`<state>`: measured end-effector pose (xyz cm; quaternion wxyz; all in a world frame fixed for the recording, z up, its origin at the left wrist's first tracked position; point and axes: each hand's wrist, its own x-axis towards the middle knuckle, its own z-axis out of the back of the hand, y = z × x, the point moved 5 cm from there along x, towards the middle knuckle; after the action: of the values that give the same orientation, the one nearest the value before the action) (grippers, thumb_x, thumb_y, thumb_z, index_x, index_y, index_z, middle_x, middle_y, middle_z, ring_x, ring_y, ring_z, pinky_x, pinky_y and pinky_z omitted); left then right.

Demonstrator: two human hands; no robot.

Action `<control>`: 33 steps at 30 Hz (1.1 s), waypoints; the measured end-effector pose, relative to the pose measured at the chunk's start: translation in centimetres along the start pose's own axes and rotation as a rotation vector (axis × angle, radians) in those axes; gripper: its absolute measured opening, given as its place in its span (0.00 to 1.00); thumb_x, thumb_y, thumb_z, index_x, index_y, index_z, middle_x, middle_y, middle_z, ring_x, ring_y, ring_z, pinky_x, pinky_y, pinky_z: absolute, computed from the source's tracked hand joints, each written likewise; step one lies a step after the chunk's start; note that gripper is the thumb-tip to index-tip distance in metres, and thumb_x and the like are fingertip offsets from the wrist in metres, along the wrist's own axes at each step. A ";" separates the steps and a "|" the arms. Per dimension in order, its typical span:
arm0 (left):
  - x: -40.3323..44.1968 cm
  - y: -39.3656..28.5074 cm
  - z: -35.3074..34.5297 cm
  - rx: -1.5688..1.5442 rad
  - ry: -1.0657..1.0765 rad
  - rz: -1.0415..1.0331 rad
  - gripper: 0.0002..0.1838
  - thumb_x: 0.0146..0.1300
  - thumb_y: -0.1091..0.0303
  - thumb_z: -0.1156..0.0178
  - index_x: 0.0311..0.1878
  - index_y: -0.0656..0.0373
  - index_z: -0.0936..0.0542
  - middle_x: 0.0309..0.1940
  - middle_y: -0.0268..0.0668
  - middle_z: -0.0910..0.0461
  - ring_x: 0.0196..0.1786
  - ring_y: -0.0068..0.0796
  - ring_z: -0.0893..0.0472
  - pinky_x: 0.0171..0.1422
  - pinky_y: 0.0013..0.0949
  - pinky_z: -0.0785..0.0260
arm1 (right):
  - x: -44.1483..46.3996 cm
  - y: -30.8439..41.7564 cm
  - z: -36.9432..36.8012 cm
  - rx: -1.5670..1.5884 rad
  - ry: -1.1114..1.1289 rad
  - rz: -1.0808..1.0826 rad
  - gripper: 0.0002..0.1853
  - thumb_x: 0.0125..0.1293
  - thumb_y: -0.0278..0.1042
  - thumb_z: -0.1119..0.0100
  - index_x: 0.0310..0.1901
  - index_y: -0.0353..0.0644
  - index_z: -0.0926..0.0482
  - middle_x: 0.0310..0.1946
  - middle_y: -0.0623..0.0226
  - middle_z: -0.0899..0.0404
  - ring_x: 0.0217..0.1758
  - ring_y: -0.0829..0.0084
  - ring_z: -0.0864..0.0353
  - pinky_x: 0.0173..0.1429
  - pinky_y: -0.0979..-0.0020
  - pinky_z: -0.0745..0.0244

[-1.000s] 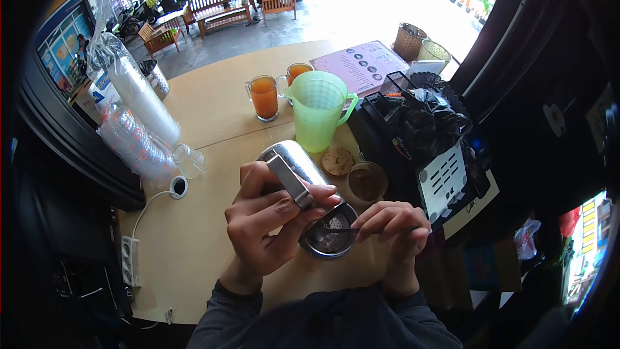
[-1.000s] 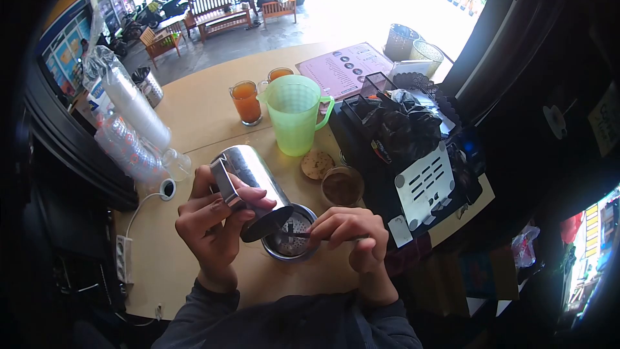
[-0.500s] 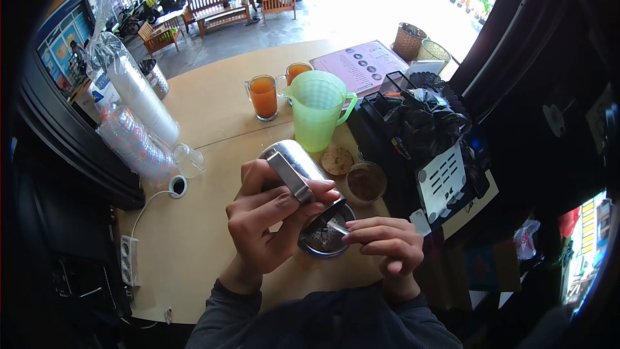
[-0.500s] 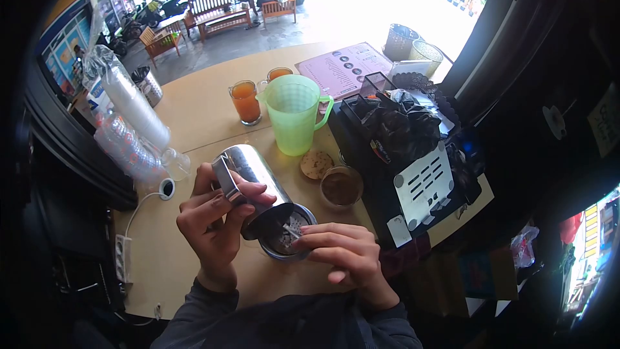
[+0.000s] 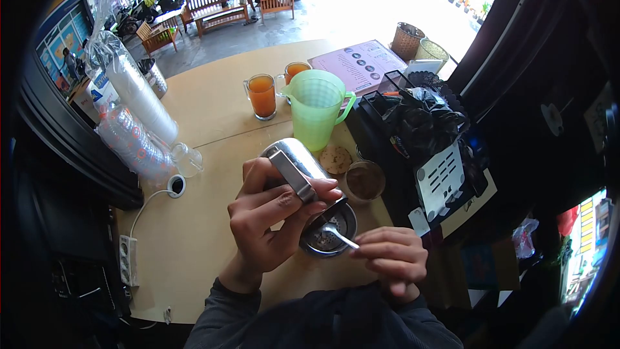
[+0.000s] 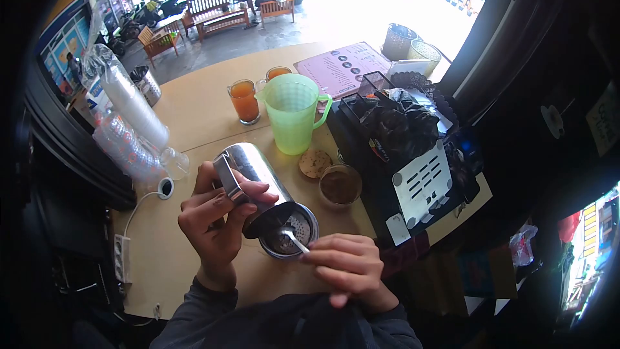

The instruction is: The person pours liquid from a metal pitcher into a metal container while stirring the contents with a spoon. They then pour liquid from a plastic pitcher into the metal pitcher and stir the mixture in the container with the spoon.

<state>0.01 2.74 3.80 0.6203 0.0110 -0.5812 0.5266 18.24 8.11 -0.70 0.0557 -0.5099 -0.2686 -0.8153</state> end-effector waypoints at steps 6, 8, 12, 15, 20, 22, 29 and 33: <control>-0.1 -0.1 -0.1 -0.042 -0.003 -0.026 0.08 0.53 0.72 0.35 0.35 0.66 0.14 0.31 0.38 0.13 0.40 0.32 0.26 0.47 0.35 0.30 | -0.3 -0.3 0.3 0.079 -0.072 0.017 0.30 0.71 0.61 0.60 0.30 0.37 0.26 0.29 0.56 0.17 0.31 0.58 0.15 0.32 0.64 0.18; -0.1 0.0 -0.2 -0.027 0.010 -0.037 0.08 0.53 0.72 0.35 0.35 0.66 0.14 0.31 0.38 0.13 0.40 0.32 0.25 0.46 0.35 0.30 | -0.1 -0.4 0.1 0.055 -0.084 -0.019 0.30 0.71 0.61 0.60 0.30 0.37 0.26 0.29 0.56 0.17 0.31 0.58 0.15 0.32 0.64 0.18; 0.1 -0.4 -0.2 -0.016 0.027 -0.046 0.09 0.53 0.70 0.35 0.35 0.65 0.14 0.30 0.38 0.13 0.40 0.32 0.25 0.46 0.35 0.29 | -0.1 -0.5 -0.2 -0.038 -0.073 -0.049 0.30 0.71 0.61 0.60 0.31 0.37 0.25 0.29 0.55 0.17 0.31 0.57 0.15 0.33 0.64 0.18; -0.1 -0.2 -0.1 -0.014 0.021 -0.063 0.10 0.53 0.69 0.34 0.36 0.65 0.13 0.28 0.37 0.14 0.40 0.31 0.25 0.44 0.34 0.29 | -0.4 -0.8 -0.2 0.095 -0.067 -0.009 0.30 0.71 0.60 0.59 0.31 0.36 0.25 0.29 0.55 0.17 0.32 0.56 0.14 0.33 0.64 0.18; -0.3 0.1 0.0 -0.126 0.025 0.028 0.11 0.51 0.64 0.33 0.36 0.59 0.12 0.30 0.31 0.14 0.39 0.29 0.26 0.47 0.34 0.33 | -0.1 -0.9 -0.1 0.054 -0.067 -0.045 0.30 0.71 0.60 0.59 0.31 0.36 0.24 0.29 0.54 0.17 0.33 0.56 0.14 0.36 0.62 0.17; -0.2 0.0 0.1 -0.108 0.021 -0.024 0.15 0.52 0.59 0.34 0.35 0.62 0.12 0.24 0.33 0.15 0.37 0.28 0.26 0.42 0.31 0.30 | -0.1 -1.0 -0.2 0.170 0.003 0.000 0.31 0.70 0.61 0.59 0.30 0.36 0.25 0.29 0.53 0.16 0.34 0.55 0.14 0.38 0.61 0.16; -0.5 -0.3 -0.3 -0.087 0.140 -0.080 0.11 0.50 0.64 0.32 0.35 0.58 0.12 0.30 0.30 0.14 0.38 0.27 0.27 0.47 0.35 0.34 | -0.3 -2.1 0.8 0.231 -0.121 -0.199 0.33 0.70 0.63 0.64 0.30 0.36 0.24 0.27 0.54 0.16 0.33 0.54 0.14 0.36 0.62 0.17; 0.1 0.0 -0.5 -0.104 -0.010 -0.006 0.12 0.53 0.64 0.34 0.33 0.65 0.13 0.26 0.37 0.15 0.38 0.28 0.26 0.44 0.35 0.30 | -0.6 -2.0 1.2 0.288 -0.116 -0.159 0.33 0.70 0.63 0.64 0.30 0.36 0.24 0.28 0.54 0.16 0.36 0.54 0.14 0.37 0.62 0.17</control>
<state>0.32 3.10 3.69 0.6188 -0.0170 -0.6107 0.4938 18.71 10.25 -1.55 0.0481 -0.5199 -0.4248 -0.7396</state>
